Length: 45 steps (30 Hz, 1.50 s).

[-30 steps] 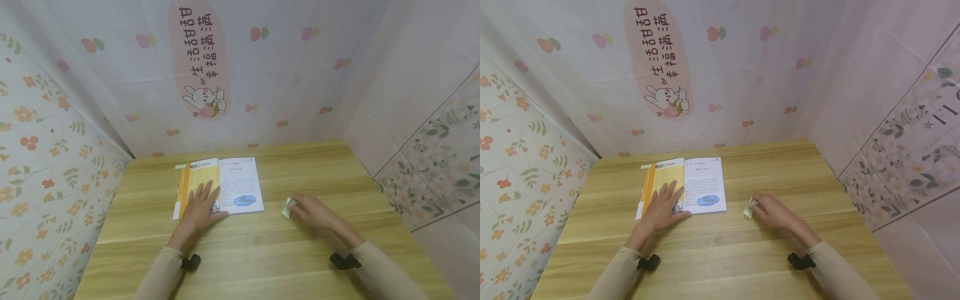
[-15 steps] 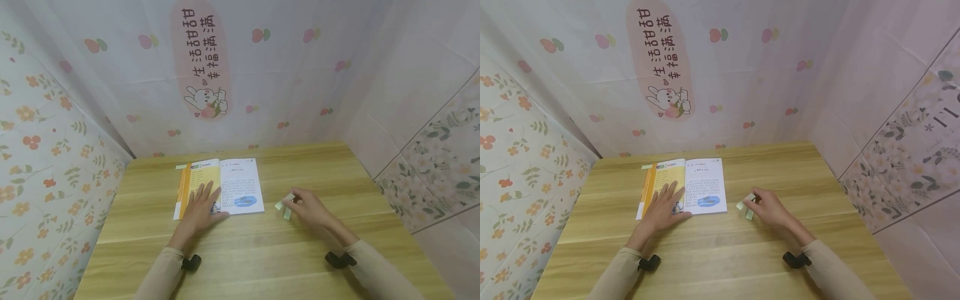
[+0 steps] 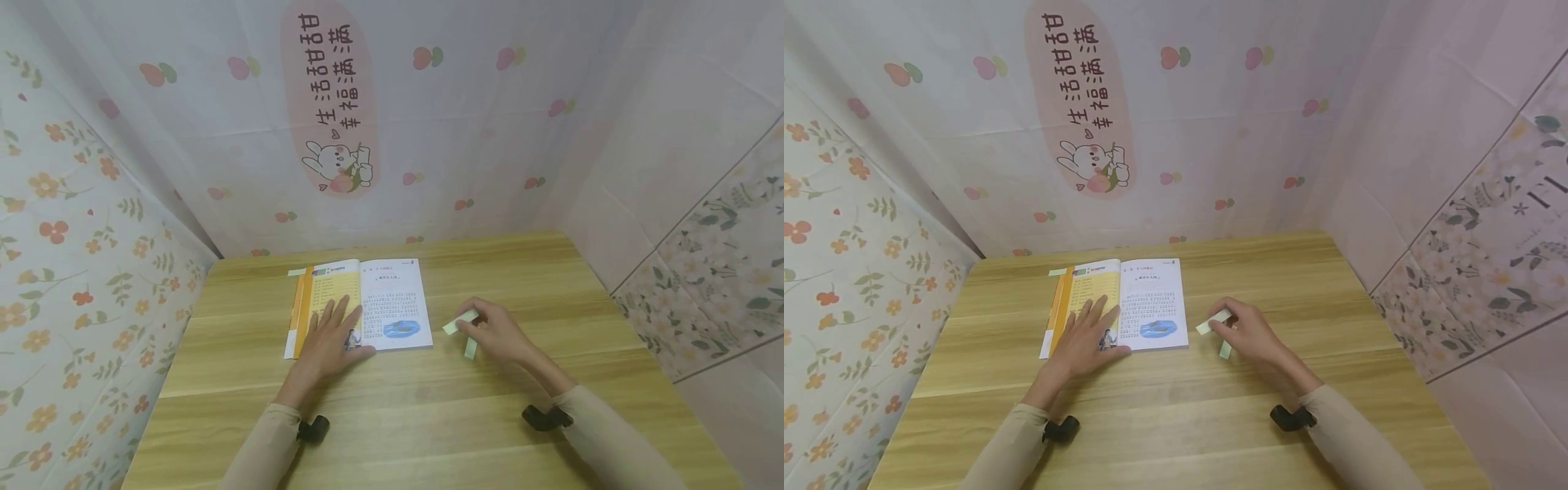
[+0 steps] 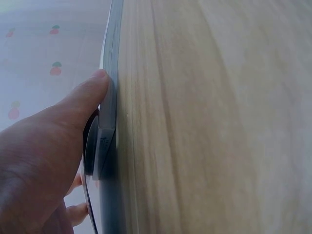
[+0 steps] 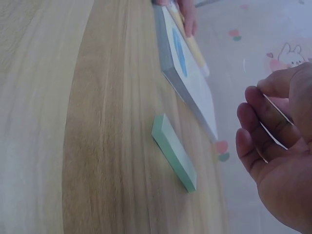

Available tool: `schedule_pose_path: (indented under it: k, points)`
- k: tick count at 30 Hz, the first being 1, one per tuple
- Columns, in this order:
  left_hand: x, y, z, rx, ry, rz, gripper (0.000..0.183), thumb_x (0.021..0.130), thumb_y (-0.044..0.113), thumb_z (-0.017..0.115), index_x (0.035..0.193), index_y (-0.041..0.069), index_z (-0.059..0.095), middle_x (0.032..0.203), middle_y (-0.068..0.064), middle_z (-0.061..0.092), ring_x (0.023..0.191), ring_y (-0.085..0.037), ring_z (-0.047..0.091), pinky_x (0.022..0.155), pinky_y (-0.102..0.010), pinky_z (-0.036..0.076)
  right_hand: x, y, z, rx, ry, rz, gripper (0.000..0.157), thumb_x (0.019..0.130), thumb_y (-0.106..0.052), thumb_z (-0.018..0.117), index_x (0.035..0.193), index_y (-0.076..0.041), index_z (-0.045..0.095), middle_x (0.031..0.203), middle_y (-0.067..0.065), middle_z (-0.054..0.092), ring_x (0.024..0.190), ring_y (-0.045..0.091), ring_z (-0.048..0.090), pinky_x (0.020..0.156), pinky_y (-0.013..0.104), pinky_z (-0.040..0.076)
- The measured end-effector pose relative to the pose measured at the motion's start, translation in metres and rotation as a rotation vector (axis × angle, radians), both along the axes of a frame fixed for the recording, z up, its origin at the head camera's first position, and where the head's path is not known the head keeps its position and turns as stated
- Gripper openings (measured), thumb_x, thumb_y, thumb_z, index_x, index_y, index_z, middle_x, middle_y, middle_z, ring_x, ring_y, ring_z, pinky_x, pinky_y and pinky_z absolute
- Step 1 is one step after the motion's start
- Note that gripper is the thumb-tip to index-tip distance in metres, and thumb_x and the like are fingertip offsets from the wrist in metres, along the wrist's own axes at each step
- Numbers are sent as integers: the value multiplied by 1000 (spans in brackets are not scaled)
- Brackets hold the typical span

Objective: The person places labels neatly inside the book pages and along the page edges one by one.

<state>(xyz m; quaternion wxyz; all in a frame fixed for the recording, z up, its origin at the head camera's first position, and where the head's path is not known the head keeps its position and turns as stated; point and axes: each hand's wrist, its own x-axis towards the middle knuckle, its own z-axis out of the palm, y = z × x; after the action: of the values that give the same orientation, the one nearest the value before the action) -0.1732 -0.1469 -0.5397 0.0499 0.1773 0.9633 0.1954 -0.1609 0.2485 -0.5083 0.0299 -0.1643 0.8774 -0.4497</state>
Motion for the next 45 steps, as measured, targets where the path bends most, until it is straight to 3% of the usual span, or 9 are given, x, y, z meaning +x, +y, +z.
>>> schedule_pose_path:
  k: [4, 10, 17, 25, 37, 45]
  points:
    - [0, 0, 1, -3, 1, 2, 100, 98, 73, 74, 178, 24, 39, 191, -14, 20, 177, -50, 15, 140, -79, 13, -3, -3, 0, -5, -9, -8, 9, 108, -19, 77, 116, -15, 79, 109, 4, 81, 88, 17, 72, 72, 25, 59]
    - [0, 1, 0, -8, -1, 1, 100, 98, 74, 73, 178, 24, 39, 191, -14, 20, 177, -50, 15, 140, -79, 13, -4, -5, 1, 17, -17, -10, 13, 108, -21, 78, 118, -16, 82, 118, 4, 84, 93, 15, 75, 77, 26, 61]
    - [-1, 1, 0, -16, -2, -4, 100, 99, 75, 72, 178, 24, 38, 191, -14, 19, 177, -50, 14, 140, -79, 13, -6, -7, 3, 38, -23, -4, 25, 108, -24, 77, 127, -8, 83, 131, 11, 83, 97, 15, 78, 81, 28, 64]
    - [-1, 0, -1, -8, -2, -3, 100, 99, 74, 73, 178, 24, 38, 191, -14, 19, 177, -50, 14, 140, -78, 13, -10, -8, 0, 35, -75, -9, 32, 105, -30, 82, 129, -9, 83, 133, 12, 83, 98, 16, 81, 82, 30, 65]
    - [-1, 1, 0, -15, -4, -5, 100, 99, 74, 73, 178, 24, 37, 191, -14, 18, 177, -50, 13, 140, -79, 12, -15, -10, -1, -8, -122, -7, 30, 103, -31, 85, 128, -15, 83, 139, 14, 80, 103, 19, 84, 86, 27, 67]
    - [-2, 0, 0, -24, -8, -10, 100, 99, 75, 71, 178, 25, 37, 191, -14, 18, 177, -50, 13, 141, -78, 13, -20, -13, -4, -13, -105, -13, 23, 103, -27, 86, 123, -16, 83, 127, 11, 83, 87, 17, 71, 74, 23, 60]
